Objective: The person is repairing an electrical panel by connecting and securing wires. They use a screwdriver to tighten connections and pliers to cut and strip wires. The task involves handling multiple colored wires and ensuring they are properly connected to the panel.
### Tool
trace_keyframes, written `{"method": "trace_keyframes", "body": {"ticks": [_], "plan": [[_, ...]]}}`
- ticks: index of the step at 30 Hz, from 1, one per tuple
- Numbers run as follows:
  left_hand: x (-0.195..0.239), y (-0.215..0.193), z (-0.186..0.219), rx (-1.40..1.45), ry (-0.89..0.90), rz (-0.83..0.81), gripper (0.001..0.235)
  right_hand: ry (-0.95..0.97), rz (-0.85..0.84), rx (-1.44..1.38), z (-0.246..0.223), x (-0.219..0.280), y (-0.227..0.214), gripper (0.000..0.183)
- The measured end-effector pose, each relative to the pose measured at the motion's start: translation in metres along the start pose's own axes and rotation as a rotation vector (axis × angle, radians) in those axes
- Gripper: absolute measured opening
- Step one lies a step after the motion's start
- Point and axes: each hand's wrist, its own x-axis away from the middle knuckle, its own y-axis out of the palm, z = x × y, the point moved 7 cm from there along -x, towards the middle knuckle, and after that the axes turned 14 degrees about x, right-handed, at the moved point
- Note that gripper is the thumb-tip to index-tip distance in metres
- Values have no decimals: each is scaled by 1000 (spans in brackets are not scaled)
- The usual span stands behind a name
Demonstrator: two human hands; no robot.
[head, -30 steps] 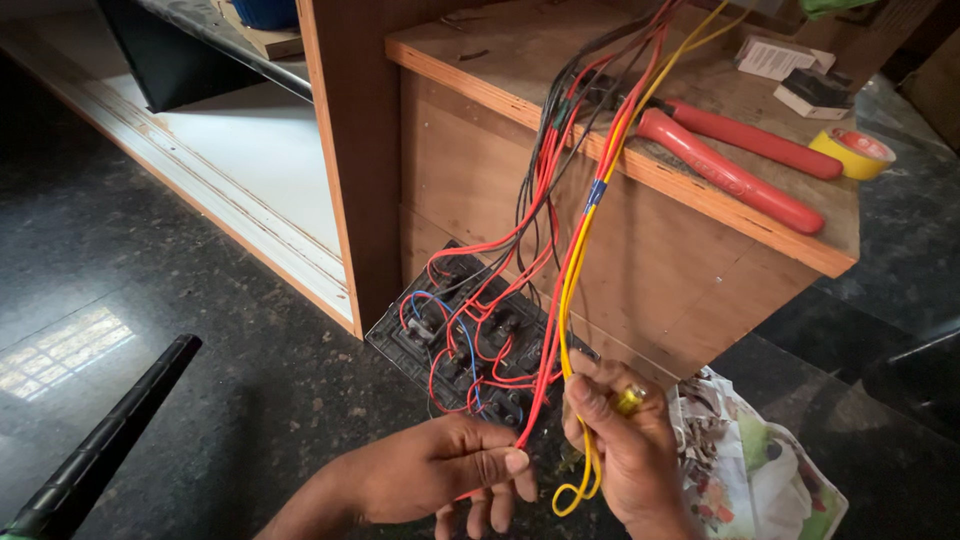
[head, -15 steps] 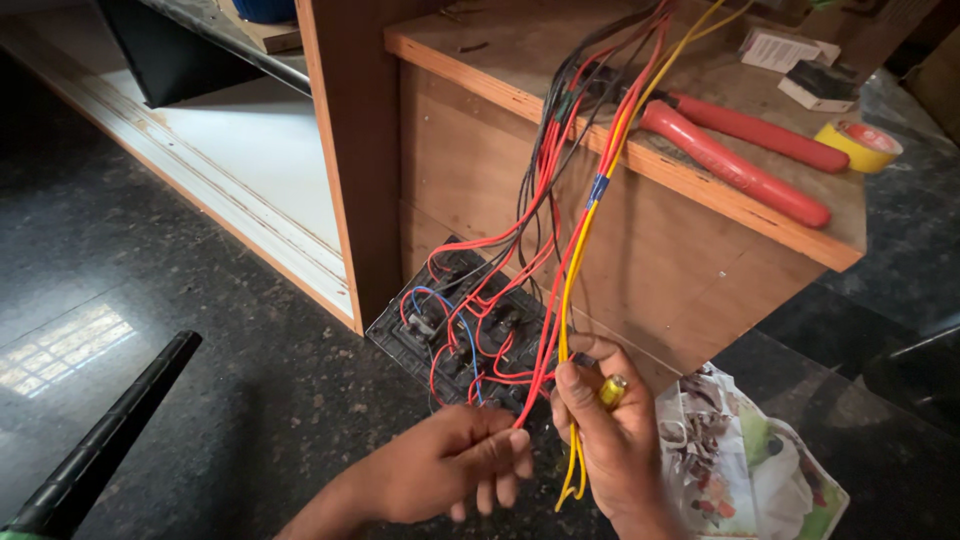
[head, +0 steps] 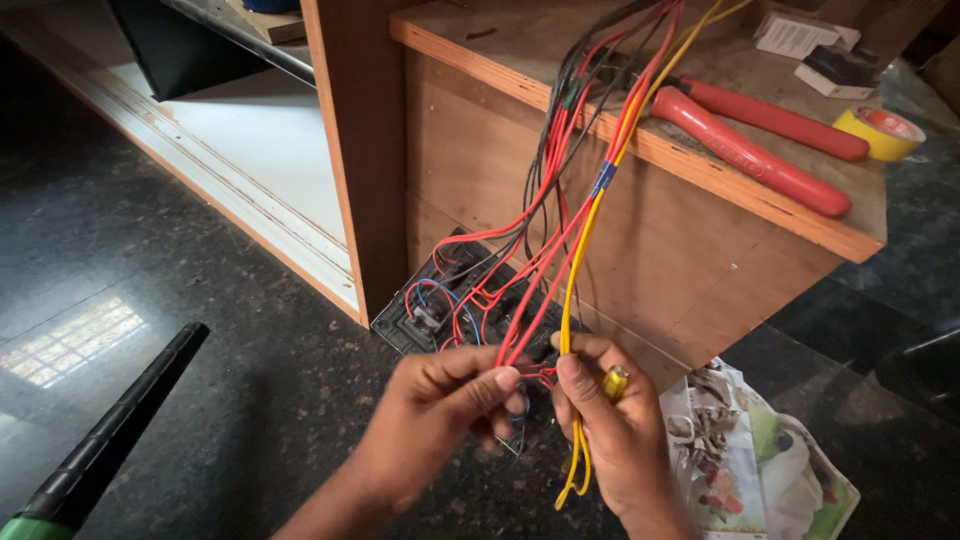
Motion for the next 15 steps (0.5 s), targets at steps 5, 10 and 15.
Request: {"method": "trace_keyframes", "body": {"ticks": [5, 10, 15], "plan": [[6, -3, 35, -642, 303, 109, 21, 23, -43, 52, 3, -4, -5, 34], [24, 24, 51, -1235, 812, 40, 32, 9, 12, 146, 2, 0, 1, 34], [23, 30, 22, -1410, 742, 38, 57, -71, 80, 274, -7, 5, 17, 29]]}}
